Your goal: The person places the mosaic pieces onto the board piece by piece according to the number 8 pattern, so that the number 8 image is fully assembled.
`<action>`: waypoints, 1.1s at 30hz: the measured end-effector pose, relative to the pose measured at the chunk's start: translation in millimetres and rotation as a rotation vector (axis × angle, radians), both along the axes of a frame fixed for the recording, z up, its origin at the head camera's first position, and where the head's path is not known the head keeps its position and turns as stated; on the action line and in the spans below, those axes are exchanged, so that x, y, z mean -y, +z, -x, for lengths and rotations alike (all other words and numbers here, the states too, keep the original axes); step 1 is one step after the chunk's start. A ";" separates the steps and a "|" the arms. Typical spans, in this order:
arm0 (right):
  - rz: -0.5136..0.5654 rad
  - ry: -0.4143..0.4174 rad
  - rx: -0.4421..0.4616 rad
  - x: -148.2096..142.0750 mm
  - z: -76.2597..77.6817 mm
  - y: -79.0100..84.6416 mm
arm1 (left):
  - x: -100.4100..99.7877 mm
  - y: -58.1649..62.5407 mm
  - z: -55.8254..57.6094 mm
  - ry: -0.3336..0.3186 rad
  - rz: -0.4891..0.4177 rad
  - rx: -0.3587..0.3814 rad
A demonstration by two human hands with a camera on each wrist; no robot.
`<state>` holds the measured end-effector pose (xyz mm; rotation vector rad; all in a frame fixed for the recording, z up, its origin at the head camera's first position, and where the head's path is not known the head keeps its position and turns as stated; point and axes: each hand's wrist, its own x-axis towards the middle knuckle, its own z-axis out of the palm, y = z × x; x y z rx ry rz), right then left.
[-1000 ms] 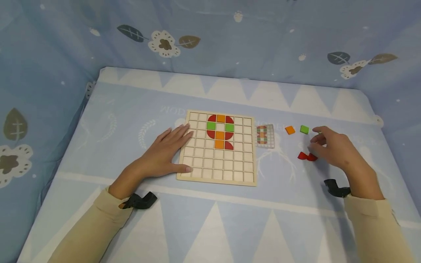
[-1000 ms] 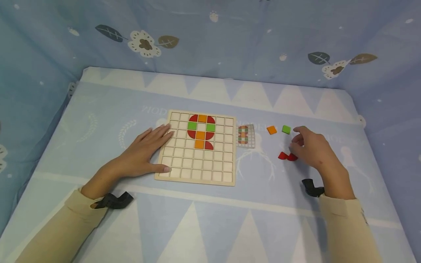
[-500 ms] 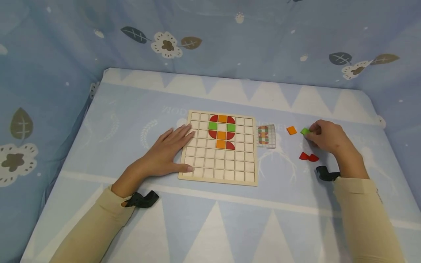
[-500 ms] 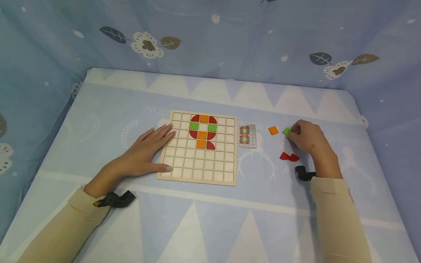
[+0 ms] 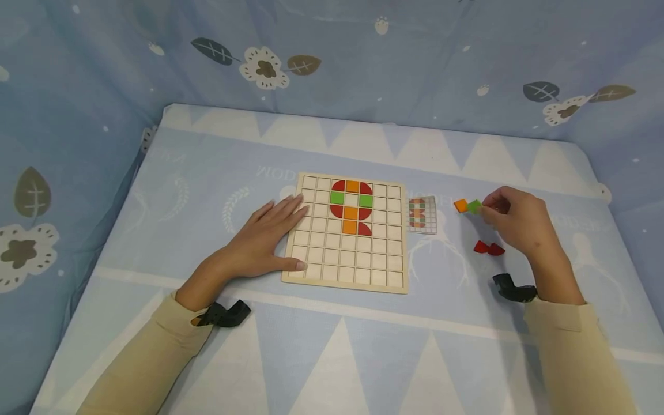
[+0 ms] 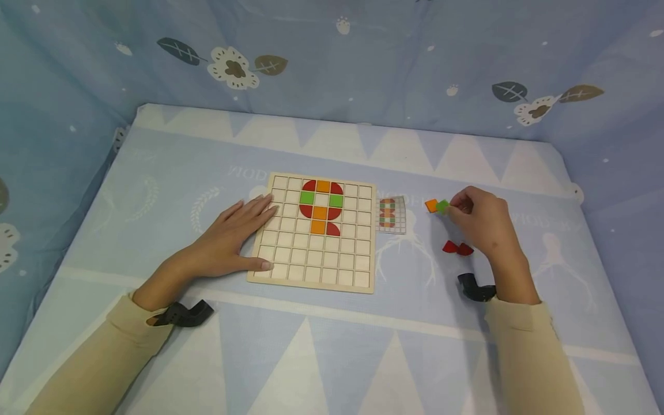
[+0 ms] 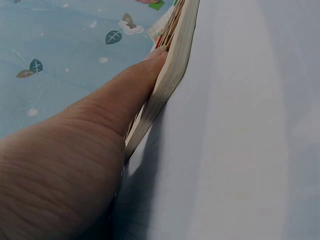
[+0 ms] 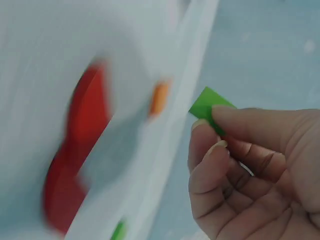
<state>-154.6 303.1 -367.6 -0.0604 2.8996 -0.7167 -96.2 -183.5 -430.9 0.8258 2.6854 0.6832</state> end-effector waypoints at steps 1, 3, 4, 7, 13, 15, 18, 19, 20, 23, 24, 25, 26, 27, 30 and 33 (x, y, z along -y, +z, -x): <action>0.018 0.029 -0.023 9.0 -3.0 2.9 | 0.0 -0.2 0.2 -0.001 0.000 -0.001; 0.057 0.105 -0.058 29.8 -9.0 6.5 | -0.3 -0.2 0.4 0.000 -0.001 0.001; 0.075 0.152 -0.074 41.7 -11.7 6.8 | 0.2 0.0 0.2 0.002 0.003 0.002; 0.138 0.283 -0.072 77.5 -18.6 3.5 | 0.6 1.0 0.4 0.006 0.008 0.006; 0.216 0.454 0.039 134.2 -24.5 -10.6 | 0.3 2.1 1.1 0.011 0.005 0.013; 0.217 0.486 0.047 145.3 -24.8 -15.3 | 0.3 1.9 1.0 0.011 0.008 0.011; 0.199 0.520 0.038 155.0 -25.4 -20.8 | 0.7 1.3 0.7 0.006 0.010 0.006; 0.193 0.521 0.038 156.2 -26.0 -22.0 | 0.4 1.0 0.8 0.003 0.011 0.005; 0.186 0.524 0.036 157.1 -26.6 -22.8 | 0.0 0.8 0.8 0.001 0.011 0.003; 0.177 0.522 0.024 158.4 -28.3 -24.5 | -0.7 1.1 1.4 0.002 0.013 0.001; 0.176 0.521 0.018 158.7 -28.9 -24.7 | -0.9 1.1 1.7 0.003 0.013 0.001; 0.175 0.522 0.008 159.2 -29.4 -25.0 | -1.1 1.4 1.9 0.005 0.015 0.001; 0.168 0.525 -0.004 159.7 -29.9 -25.5 | -1.2 1.7 2.0 0.006 0.015 0.002; 0.160 0.532 -0.018 160.1 -30.4 -26.1 | -1.1 1.7 2.1 0.009 0.015 0.004; 0.123 0.540 -0.050 161.9 -32.1 -27.0 | -1.1 1.9 1.7 0.012 0.015 0.009; 0.083 0.534 -0.055 162.3 -33.6 -27.0 | -1.2 1.8 1.2 0.013 0.011 0.014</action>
